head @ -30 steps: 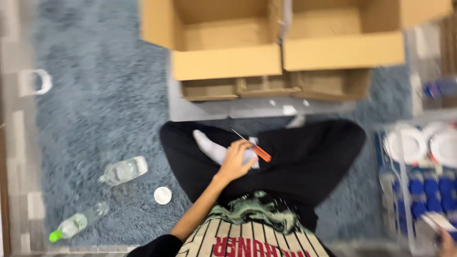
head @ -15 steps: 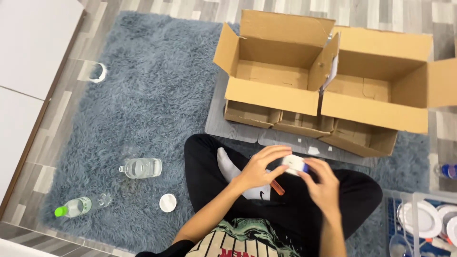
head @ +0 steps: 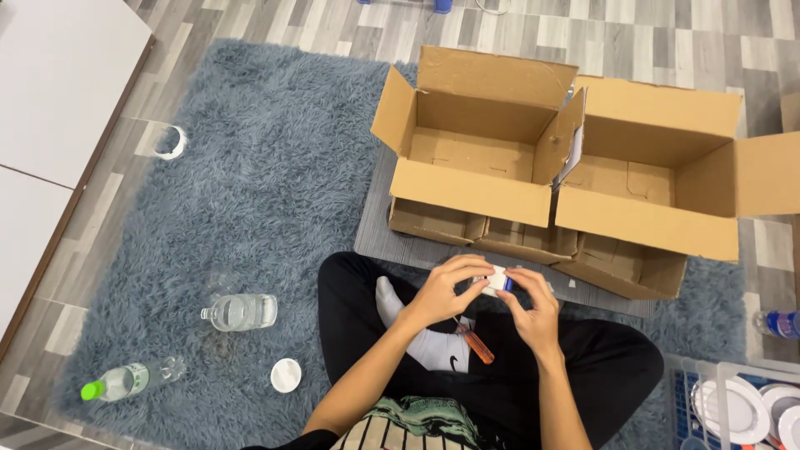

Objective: Using a screwdriver to pry open a small white plastic box while sitting on the floor.

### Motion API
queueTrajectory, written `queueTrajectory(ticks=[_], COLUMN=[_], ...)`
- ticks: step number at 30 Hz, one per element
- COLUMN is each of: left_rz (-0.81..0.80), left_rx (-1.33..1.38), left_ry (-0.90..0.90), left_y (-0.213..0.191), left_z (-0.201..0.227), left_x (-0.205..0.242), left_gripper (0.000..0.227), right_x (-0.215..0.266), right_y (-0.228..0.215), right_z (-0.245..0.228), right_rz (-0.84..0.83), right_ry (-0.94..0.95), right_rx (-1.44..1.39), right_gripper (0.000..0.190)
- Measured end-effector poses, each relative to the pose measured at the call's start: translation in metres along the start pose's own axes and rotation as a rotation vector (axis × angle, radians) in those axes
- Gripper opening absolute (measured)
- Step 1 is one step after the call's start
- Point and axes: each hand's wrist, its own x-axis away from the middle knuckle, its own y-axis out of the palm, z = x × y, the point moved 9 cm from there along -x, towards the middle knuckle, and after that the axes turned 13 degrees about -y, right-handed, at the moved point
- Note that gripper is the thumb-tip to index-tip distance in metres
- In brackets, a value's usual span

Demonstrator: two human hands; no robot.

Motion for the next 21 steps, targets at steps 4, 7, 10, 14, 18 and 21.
queueTrajectory(ticks=[4,7,10,14,18,21], left_rz=[0.038,0.068,0.112,0.195,0.182,0.056], left_rx=[0.031,0.057,0.078,0.017,-0.083,-0.130], left_ry=[-0.054,-0.100,-0.124,-0.093,-0.011,0.046], left_y=[0.001,0.000,-0.003,-0.003,-0.009,-0.003], left_z=[-0.011,-0.015,-0.018,-0.017,0.014,0.022], left_x=[-0.005,-0.005,-0.006,-0.003,-0.005,-0.003], left_gripper=[0.014,0.012,0.014,0.030,0.029,0.020], right_x=[0.001,0.005,0.007,0.009,0.010,0.012], right_y=[0.003,0.004,0.006,0.008,0.007,0.008], right_z=[0.014,0.019,0.024,0.027,0.031,0.031], right_rz=[0.005,0.010,0.022,0.022,0.026,0.021], right_ry=[0.023,0.032,0.032,0.039,0.038,0.039], right_rx=[-0.015,-0.029,-0.054,-0.094,-0.123,-0.131], right_gripper=[0.032,0.032,0.033,0.033,0.033,0.034])
